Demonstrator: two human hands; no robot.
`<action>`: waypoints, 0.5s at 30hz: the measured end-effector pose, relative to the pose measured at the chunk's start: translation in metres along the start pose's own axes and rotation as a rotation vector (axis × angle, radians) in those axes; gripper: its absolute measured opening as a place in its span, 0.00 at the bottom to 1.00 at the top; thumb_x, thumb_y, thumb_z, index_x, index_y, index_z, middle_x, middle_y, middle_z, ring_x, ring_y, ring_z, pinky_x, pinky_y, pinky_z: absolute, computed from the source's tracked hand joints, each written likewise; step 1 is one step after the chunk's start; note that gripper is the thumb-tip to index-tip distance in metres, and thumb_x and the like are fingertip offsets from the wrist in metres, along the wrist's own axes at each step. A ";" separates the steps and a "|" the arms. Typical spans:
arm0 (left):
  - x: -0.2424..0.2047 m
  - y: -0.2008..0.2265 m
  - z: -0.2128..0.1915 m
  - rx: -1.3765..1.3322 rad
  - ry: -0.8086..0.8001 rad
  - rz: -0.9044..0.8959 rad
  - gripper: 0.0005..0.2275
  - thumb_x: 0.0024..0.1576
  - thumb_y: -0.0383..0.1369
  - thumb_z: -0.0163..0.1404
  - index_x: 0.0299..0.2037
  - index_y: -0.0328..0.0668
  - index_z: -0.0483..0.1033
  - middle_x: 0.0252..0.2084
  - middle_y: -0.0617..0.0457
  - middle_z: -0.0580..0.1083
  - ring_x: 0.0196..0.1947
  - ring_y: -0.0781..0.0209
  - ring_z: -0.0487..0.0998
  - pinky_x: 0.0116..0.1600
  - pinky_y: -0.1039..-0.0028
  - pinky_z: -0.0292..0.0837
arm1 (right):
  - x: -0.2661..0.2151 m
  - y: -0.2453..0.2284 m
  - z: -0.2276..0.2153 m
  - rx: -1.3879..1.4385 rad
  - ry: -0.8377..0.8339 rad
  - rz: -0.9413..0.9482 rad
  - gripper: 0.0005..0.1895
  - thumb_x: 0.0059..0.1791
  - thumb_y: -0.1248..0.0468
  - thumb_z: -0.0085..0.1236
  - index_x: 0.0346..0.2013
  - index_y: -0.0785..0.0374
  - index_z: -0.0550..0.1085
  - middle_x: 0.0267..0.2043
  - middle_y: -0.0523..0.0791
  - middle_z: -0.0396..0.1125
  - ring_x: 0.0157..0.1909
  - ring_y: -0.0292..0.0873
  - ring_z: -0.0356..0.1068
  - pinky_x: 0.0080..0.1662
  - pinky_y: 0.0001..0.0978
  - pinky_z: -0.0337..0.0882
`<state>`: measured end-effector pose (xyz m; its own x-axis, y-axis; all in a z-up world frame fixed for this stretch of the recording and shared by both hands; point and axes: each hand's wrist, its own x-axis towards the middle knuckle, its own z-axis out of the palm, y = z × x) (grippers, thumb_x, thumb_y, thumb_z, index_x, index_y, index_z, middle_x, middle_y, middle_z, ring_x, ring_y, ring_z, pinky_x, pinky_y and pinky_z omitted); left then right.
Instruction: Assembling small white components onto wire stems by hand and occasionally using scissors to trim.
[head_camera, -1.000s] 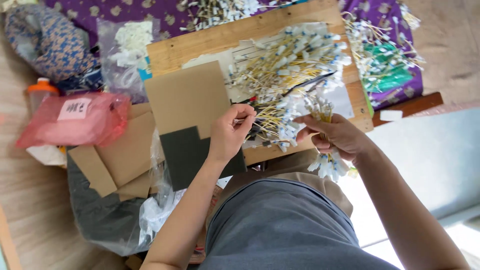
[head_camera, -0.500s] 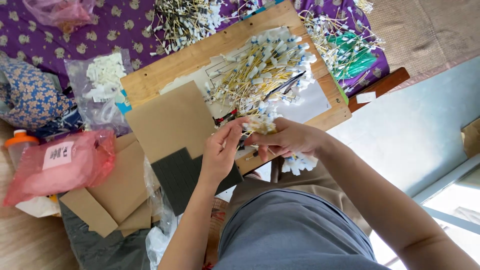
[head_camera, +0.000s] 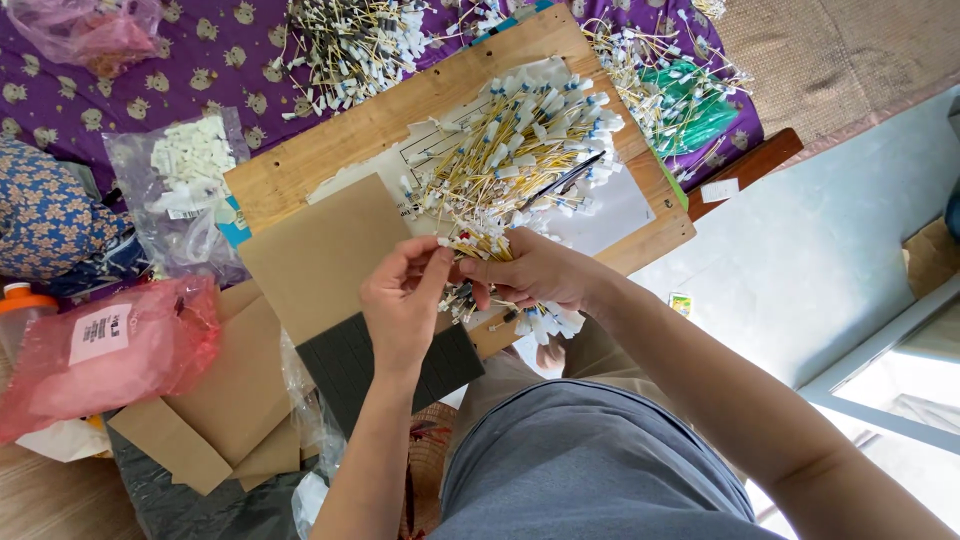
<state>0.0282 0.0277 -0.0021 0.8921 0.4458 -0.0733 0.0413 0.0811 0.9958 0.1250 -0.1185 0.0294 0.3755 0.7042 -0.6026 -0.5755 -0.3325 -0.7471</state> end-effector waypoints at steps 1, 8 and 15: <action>0.000 -0.006 -0.004 0.043 0.028 0.001 0.06 0.56 0.24 0.55 0.41 0.37 0.80 0.28 0.49 0.79 0.29 0.70 0.77 0.35 0.82 0.74 | 0.002 -0.002 0.001 0.008 -0.006 -0.018 0.15 0.51 0.62 0.56 0.26 0.72 0.74 0.19 0.50 0.64 0.13 0.29 0.49 0.16 0.18 0.53; -0.004 -0.007 -0.010 -0.008 0.051 -0.021 0.05 0.55 0.27 0.56 0.40 0.39 0.80 0.27 0.52 0.78 0.30 0.72 0.77 0.36 0.84 0.74 | 0.017 -0.008 -0.002 -0.038 -0.115 0.048 0.13 0.49 0.64 0.58 0.26 0.73 0.72 0.19 0.51 0.64 0.11 0.28 0.49 0.15 0.18 0.51; -0.011 -0.010 -0.017 0.080 0.306 -0.033 0.05 0.51 0.28 0.59 0.36 0.41 0.80 0.25 0.56 0.77 0.27 0.74 0.74 0.31 0.86 0.73 | 0.042 -0.009 -0.007 0.025 -0.196 -0.039 0.09 0.50 0.69 0.56 0.27 0.73 0.72 0.23 0.52 0.65 0.13 0.29 0.51 0.16 0.18 0.50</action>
<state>0.0100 0.0372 -0.0117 0.7135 0.6926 -0.1061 0.1138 0.0349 0.9929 0.1509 -0.0901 0.0083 0.2506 0.8260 -0.5049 -0.5817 -0.2884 -0.7605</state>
